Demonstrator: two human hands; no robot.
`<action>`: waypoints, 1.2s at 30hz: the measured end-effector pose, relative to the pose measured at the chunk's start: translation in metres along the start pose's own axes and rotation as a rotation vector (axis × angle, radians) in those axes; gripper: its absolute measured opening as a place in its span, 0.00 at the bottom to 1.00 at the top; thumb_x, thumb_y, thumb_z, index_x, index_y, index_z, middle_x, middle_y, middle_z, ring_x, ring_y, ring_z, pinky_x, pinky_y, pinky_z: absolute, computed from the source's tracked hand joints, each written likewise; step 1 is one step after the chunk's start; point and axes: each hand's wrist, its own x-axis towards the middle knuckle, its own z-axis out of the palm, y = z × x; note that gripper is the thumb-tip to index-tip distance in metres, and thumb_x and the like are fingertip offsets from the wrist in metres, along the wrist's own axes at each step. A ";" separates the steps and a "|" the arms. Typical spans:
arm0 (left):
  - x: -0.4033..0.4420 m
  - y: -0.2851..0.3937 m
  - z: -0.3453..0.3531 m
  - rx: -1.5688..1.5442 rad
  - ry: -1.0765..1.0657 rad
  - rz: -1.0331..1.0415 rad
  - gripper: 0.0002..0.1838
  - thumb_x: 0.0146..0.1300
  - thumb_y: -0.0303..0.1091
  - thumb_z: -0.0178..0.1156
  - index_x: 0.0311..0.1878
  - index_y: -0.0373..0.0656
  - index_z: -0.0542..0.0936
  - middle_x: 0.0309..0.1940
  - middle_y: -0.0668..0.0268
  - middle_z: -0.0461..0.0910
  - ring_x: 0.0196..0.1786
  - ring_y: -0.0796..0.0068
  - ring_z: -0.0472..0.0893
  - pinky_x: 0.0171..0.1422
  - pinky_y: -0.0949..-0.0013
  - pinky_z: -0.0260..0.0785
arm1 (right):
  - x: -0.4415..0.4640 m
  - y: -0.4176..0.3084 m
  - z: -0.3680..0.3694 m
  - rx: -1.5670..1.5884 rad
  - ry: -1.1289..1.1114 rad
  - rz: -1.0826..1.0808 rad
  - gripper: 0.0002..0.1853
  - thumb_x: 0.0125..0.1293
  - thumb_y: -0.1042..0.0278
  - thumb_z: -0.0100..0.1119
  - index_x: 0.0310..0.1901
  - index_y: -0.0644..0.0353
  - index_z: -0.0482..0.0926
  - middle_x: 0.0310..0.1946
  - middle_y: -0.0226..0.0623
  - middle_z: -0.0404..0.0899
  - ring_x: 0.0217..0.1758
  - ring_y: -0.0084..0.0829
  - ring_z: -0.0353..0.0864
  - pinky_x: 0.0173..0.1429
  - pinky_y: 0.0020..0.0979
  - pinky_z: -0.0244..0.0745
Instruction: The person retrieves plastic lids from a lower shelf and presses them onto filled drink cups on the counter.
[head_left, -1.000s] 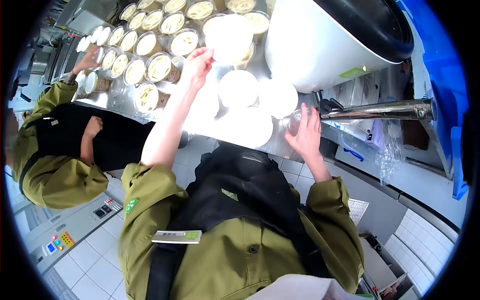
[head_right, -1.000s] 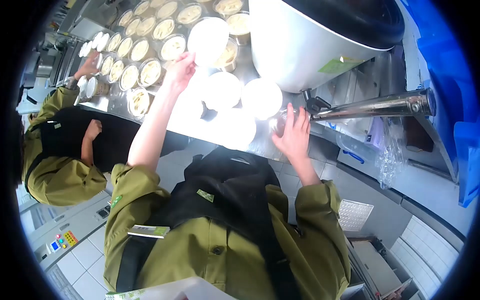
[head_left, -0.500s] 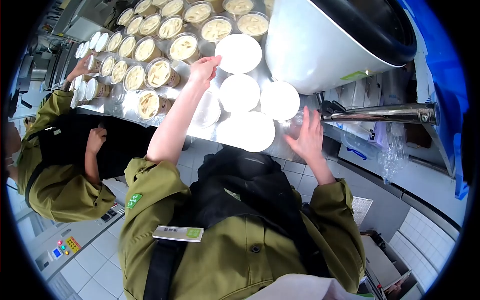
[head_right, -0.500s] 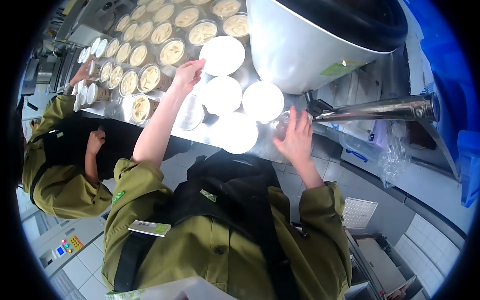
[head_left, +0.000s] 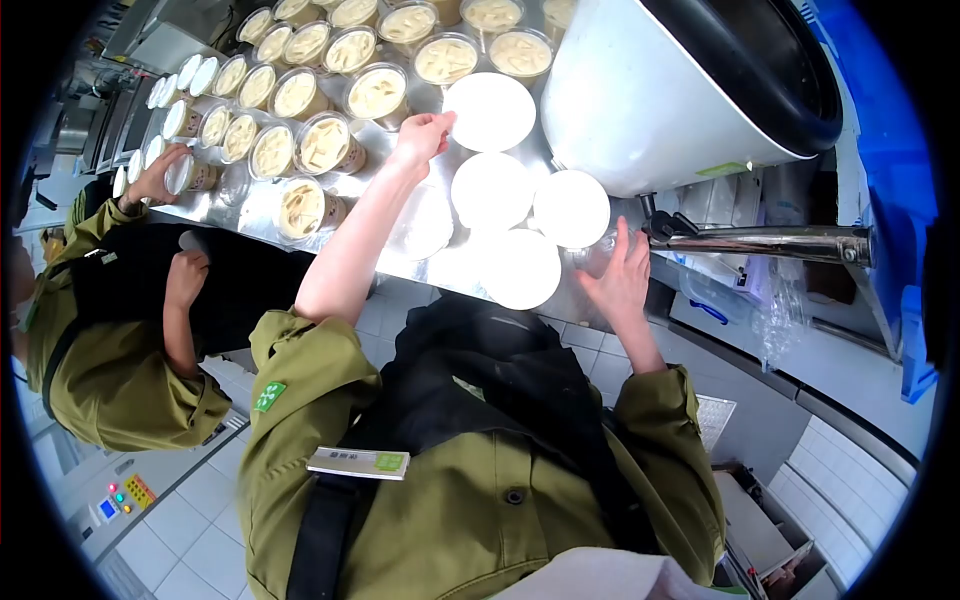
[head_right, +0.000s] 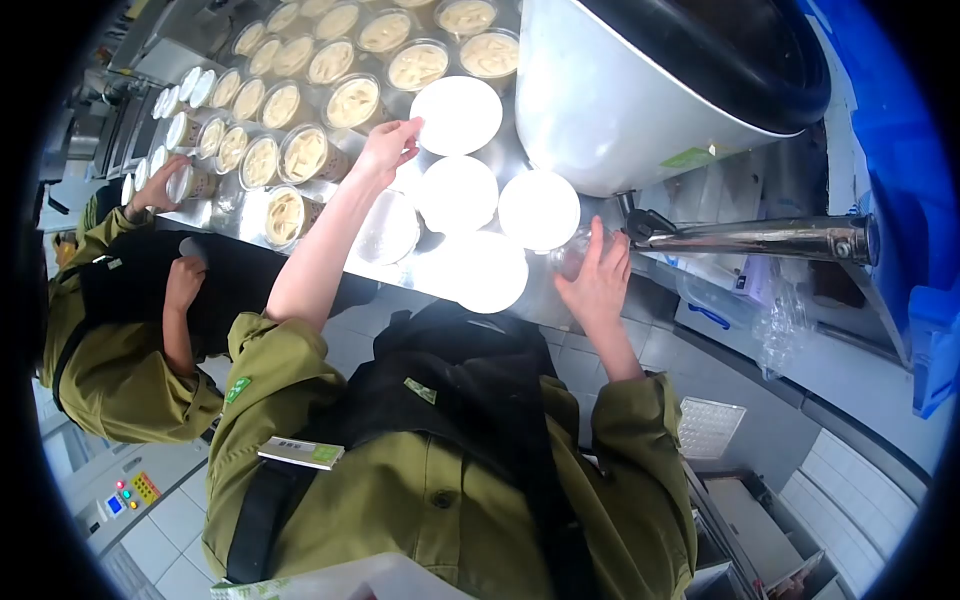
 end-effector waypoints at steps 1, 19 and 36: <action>0.001 -0.001 -0.003 0.015 -0.015 0.004 0.10 0.63 0.40 0.62 0.32 0.44 0.76 0.27 0.74 0.70 0.33 0.84 0.69 0.45 0.74 0.67 | 0.000 -0.001 -0.002 -0.001 0.006 0.003 0.54 0.38 0.57 0.74 0.69 0.55 0.53 0.59 0.56 0.57 0.63 0.54 0.60 0.64 0.46 0.60; -0.014 -0.011 -0.050 0.040 0.063 -0.003 0.12 0.63 0.39 0.61 0.35 0.39 0.77 0.31 0.70 0.76 0.34 0.82 0.73 0.42 0.76 0.69 | -0.033 -0.012 -0.079 0.220 0.033 0.033 0.50 0.41 0.56 0.74 0.65 0.60 0.57 0.59 0.53 0.58 0.60 0.50 0.64 0.61 0.41 0.65; -0.031 -0.021 -0.056 -0.210 0.035 0.007 0.14 0.60 0.43 0.64 0.34 0.42 0.75 0.29 0.72 0.75 0.32 0.82 0.73 0.37 0.77 0.69 | 0.107 -0.176 -0.116 0.529 -0.259 -0.390 0.51 0.41 0.65 0.75 0.66 0.64 0.54 0.62 0.51 0.58 0.66 0.45 0.62 0.68 0.39 0.61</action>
